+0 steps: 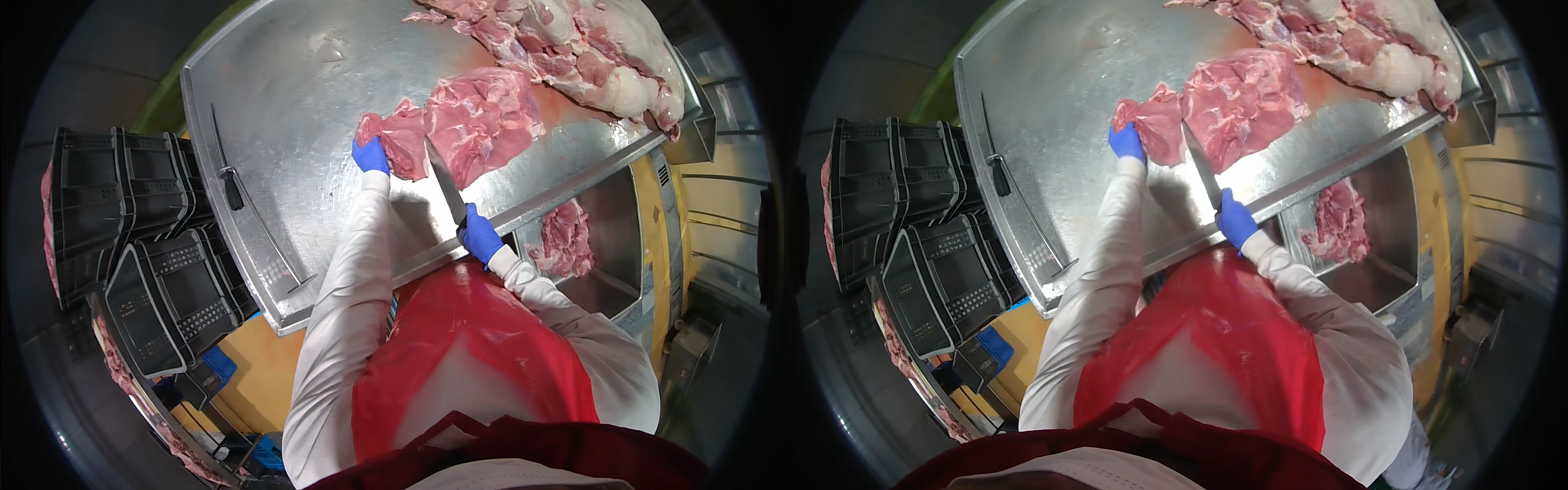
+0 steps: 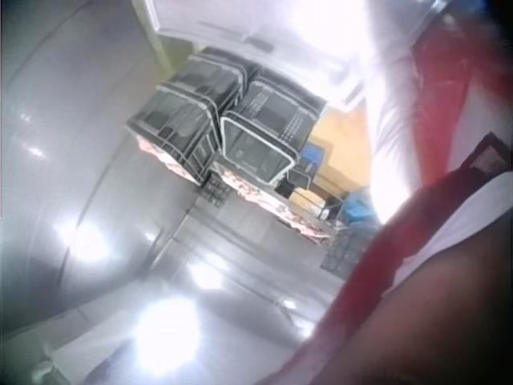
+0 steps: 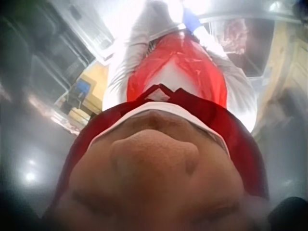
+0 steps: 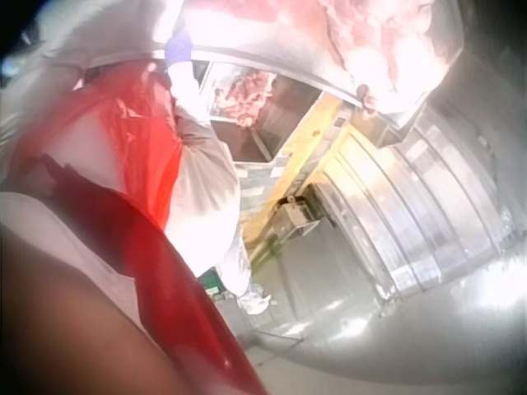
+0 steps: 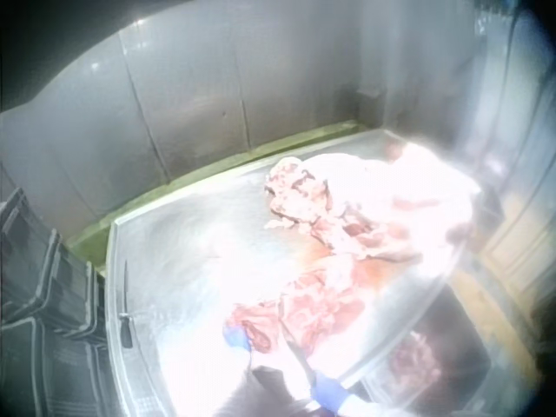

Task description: The person places a metal tray on a stainless steel table, then uses a knife to cut large pieces of raw meat into smaller portions. The cut pieces are placed into the tray.

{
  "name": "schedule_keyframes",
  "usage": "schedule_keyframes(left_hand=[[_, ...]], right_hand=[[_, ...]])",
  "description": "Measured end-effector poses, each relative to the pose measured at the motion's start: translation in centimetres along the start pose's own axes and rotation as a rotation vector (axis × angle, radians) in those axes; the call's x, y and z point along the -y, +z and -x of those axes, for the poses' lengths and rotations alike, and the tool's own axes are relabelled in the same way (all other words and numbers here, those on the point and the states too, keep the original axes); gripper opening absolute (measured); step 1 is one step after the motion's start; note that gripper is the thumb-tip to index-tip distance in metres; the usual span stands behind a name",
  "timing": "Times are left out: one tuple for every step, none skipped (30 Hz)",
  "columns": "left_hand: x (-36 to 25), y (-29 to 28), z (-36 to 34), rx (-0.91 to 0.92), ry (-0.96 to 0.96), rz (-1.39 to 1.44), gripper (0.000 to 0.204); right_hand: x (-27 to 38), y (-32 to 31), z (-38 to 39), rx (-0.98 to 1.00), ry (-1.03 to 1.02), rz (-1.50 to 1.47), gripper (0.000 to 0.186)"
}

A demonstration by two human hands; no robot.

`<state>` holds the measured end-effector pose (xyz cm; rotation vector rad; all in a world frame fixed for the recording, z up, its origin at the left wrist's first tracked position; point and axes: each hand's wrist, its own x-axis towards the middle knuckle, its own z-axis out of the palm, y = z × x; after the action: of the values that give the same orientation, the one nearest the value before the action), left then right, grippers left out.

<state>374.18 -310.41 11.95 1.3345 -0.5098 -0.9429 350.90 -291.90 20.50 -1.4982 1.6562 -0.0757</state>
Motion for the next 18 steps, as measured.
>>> schedule_keyframes(left_hand=[[-0.1, -0.1, 0.7, 0.028, -0.057, 0.058, 0.030], [-0.5, 0.0, 1.7, 0.063, -0.116, 0.113, 0.030], [-1.6, 0.4, 4.1, 0.086, -0.174, -0.002, 0.032], [-3.1, 0.6, 6.5, 0.106, -0.225, -0.116, 0.034], [-4.5, 0.7, 8.5, 0.116, -0.198, -0.051, 0.034], [-5.5, 1.1, 10.5, 0.136, -0.182, 0.016, 0.035], [-5.8, 1.7, 12.3, 0.159, -0.174, 0.084, 0.035], [-4.4, 0.4, 12.1, 0.188, -0.061, 0.129, 0.036], [-4.2, -0.3, 12.3, 0.229, 0.046, 0.177, 0.037], [-4.4, -1.1, 10.8, 0.180, -0.180, 0.281, 0.039], [-4.4, -2.3, 8.7, 0.119, -0.199, 0.309, 0.045], [-4.3, -3.6, 6.5, 0.059, -0.216, 0.336, 0.050], [-4.2, -4.8, 4.4, 0.000, -0.231, 0.362, 0.056], [-4.9, -6.5, 2.2, 0.055, -0.185, 0.278, 0.053], [-4.9, -7.8, 0.5, 0.090, -0.160, 0.215, 0.050], [-5.1, -9.6, -1.2, 0.113, -0.130, 0.153, 0.048], [-4.5, -12.2, -3.3, 0.100, -0.107, 0.108, 0.045], [-4.5, -12.1, -3.1, 0.135, -0.072, -0.027, 0.045]], right_hand=[[-1.3, 1.3, -1.1, -0.061, -0.053, -0.014, 0.042], [-2.4, 2.3, -2.7, -0.127, -0.103, -0.034, 0.040], [-1.9, 1.9, -3.8, -0.204, -0.169, -0.038, 0.037], [-1.7, 1.7, -5.6, -0.252, -0.182, -0.047, 0.036], [-0.4, 0.3, -6.3, -0.224, -0.162, -0.088, 0.032], [-1.5, 0.0, -7.8, -0.247, -0.217, -0.057, 0.030], [-2.9, -0.3, -9.5, -0.198, -0.254, 0.171, 0.033], [-1.7, -1.1, -8.5, -0.243, -0.152, 0.101, 0.043], [-1.7, -2.5, -7.3, -0.144, -0.134, 0.123, 0.045], [-2.3, -3.7, -6.1, -0.045, -0.112, 0.142, 0.047], [-3.5, -4.3, -3.9, -0.114, -0.223, 0.209, 0.047], [-4.8, -5.0, -1.7, -0.134, -0.250, 0.228, 0.042], [-5.9, -5.7, 0.0, -0.050, -0.156, 0.159, 0.041], [-7.0, -6.4, 1.8, 0.035, -0.056, 0.085, 0.039], [-7.7, -7.4, 4.0, 0.096, 0.017, -0.039, 0.030], [-6.3, -9.0, 6.3, 0.138, -0.015, 0.018, 0.023], [-4.3, -10.7, 8.5, 0.191, -0.070, 0.084, 0.017], [-3.9, -10.1, 8.9, 0.250, 0.010, -0.138, 0.014]])
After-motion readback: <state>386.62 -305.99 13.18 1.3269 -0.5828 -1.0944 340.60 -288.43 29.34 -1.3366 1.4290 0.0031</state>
